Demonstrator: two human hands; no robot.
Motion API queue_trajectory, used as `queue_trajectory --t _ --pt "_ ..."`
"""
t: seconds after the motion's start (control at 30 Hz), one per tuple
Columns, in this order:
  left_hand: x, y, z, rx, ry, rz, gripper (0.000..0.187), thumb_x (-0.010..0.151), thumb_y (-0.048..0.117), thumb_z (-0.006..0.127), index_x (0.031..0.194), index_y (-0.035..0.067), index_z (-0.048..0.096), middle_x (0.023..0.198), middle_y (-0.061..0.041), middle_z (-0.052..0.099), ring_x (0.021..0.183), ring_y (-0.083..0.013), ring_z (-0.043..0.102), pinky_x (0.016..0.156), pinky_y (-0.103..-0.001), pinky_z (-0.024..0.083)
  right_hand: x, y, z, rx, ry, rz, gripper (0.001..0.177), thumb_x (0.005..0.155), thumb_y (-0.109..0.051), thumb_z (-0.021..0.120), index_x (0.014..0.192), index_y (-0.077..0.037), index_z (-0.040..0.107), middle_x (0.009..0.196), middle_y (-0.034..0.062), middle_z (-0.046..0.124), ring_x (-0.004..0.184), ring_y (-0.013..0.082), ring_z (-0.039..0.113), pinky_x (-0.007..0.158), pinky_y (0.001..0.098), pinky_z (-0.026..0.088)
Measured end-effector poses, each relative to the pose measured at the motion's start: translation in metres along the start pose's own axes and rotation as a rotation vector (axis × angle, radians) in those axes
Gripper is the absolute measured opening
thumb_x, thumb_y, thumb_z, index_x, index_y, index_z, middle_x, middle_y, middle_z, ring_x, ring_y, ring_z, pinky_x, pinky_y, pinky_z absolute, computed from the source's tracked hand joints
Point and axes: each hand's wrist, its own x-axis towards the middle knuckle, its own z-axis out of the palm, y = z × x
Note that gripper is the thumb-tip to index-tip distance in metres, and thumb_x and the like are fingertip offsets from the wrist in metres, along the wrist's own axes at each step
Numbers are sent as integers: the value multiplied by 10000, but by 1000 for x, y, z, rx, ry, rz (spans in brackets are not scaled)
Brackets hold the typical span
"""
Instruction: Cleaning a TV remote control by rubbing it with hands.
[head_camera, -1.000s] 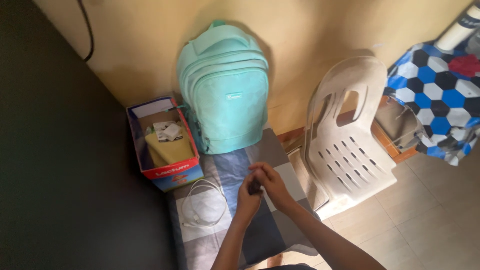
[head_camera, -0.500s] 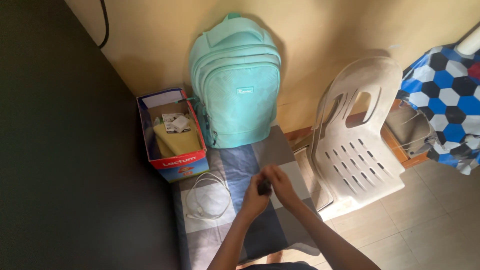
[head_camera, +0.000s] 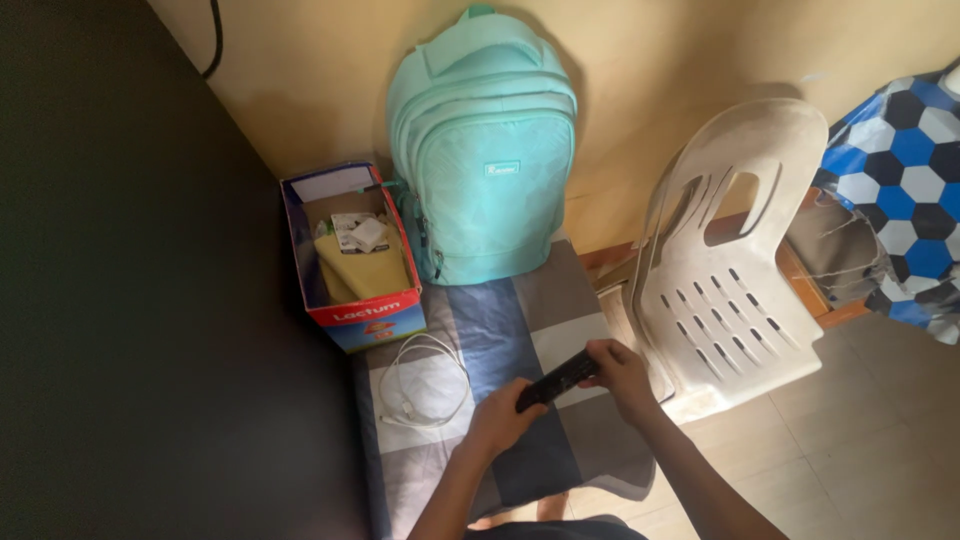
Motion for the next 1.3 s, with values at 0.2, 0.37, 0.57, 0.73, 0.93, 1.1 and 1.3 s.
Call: queue_trajectory --t 0.2,0.37,0.57,0.73,0.93,1.1,1.3 --pt "4 -17 -6 -149 49 -48 401 838 308 800 1181 117 720 971 -112 752 891 -247 728 804 -355 553 4 -16 -6 38 166 31 381 995 -332 629 1080 38 658 884 115 659 733 207 692 616 325 605" --pt "32 -57 1 -287 144 -2 426 829 271 848 1171 58 709 960 -78 752 904 -168 705 822 -315 542 29 -15 -2 69 166 10 381 998 -353 614 1094 14 655 912 99 646 760 190 695 614 321 602" --pt "38 -55 -17 -711 345 -161 321 878 267 787 1107 46 742 886 -19 721 800 -124 623 732 -278 515 50 -4 27 -30 213 101 393 1024 -355 565 1178 1 631 1015 126 651 879 273 682 709 414 595" --pt "53 -14 -17 -758 503 -306 311 950 324 736 1036 66 586 846 -74 612 711 -177 557 609 -335 453 -14 -33 111 -802 -95 -1124 403 1080 -287 571 1418 -70 539 1475 192 543 1468 382 466 1225 520 367" --pt "63 -18 -7 -1323 493 -111 251 994 340 660 985 101 584 821 -24 568 701 -136 584 587 -304 513 -21 -62 135 -1001 -265 -903 593 1002 -412 544 1531 -157 467 1570 152 474 1488 321 406 1212 623 106" --pt "44 11 -44 -1239 608 -231 265 958 349 681 898 119 564 773 5 518 685 -137 582 563 -343 545 -2 -68 97 -1269 -215 -939 652 959 -423 620 1538 -196 425 1523 93 492 1448 287 422 1207 650 88" --pt "31 9 -75 -1185 714 -283 290 923 387 687 961 124 571 806 7 568 728 -138 629 600 -347 602 4 -52 68 -1422 -29 -612 856 856 -383 725 1561 -128 310 1555 155 379 1479 350 318 1175 678 118"
